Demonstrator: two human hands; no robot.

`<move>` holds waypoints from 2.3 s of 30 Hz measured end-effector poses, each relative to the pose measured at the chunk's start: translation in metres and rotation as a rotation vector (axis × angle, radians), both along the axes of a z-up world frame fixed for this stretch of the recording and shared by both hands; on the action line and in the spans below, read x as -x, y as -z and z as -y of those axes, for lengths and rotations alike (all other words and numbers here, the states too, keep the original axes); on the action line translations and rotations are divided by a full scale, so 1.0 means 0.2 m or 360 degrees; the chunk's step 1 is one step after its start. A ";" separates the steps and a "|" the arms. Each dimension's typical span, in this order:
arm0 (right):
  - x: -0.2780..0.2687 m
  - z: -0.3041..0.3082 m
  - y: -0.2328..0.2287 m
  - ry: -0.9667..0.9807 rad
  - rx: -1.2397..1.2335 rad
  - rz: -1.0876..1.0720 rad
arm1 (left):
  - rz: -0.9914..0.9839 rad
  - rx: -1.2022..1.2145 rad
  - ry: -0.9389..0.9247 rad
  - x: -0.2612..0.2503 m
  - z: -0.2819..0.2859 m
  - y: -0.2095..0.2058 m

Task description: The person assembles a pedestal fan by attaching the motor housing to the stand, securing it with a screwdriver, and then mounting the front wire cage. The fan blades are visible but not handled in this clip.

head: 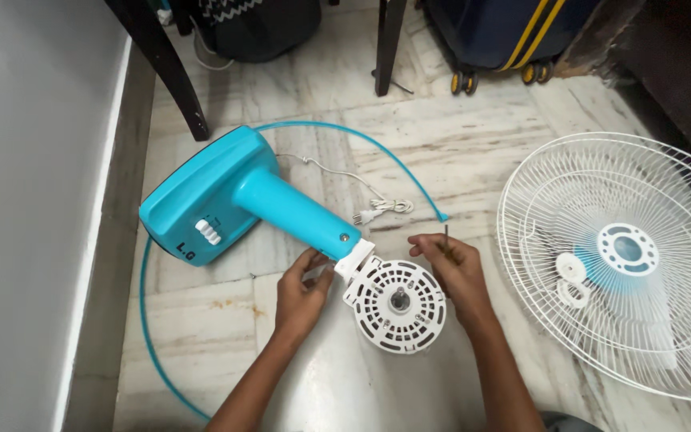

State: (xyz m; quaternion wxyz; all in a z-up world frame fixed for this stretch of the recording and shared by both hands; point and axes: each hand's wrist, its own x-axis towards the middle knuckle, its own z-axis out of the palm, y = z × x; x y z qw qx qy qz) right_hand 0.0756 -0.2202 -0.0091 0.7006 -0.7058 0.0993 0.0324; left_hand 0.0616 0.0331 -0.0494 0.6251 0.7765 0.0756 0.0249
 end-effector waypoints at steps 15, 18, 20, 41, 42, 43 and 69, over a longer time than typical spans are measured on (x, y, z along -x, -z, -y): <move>0.01 0.00 -0.02 0.0048 0.0155 0.0112 | -0.0157 -0.1127 -0.0792 0.09 -0.35 0.14; 0.00 0.01 -0.03 0.0058 0.0120 0.0085 | -0.0098 -0.1093 -0.0786 0.09 -0.35 0.16; 0.01 0.01 -0.04 0.0065 0.0170 0.0113 | -0.0137 -0.1139 -0.0760 0.09 -0.35 0.15; 0.41 -0.12 -0.45 -0.0273 0.1482 0.0196 | 0.1103 -0.0940 0.0006 -0.13 -0.05 -0.31; 0.42 -0.15 -0.47 -0.0325 0.1546 0.0128 | 0.1177 -0.1014 0.0058 -0.17 -0.04 -0.31; 0.43 -0.19 -0.48 -0.0329 0.1607 0.0091 | 0.1145 -0.1044 0.0198 -0.22 -0.04 -0.31; 0.37 -0.04 -0.46 -0.0495 0.1729 0.0182 | -0.0355 -0.1776 0.1404 -0.40 -0.03 -0.27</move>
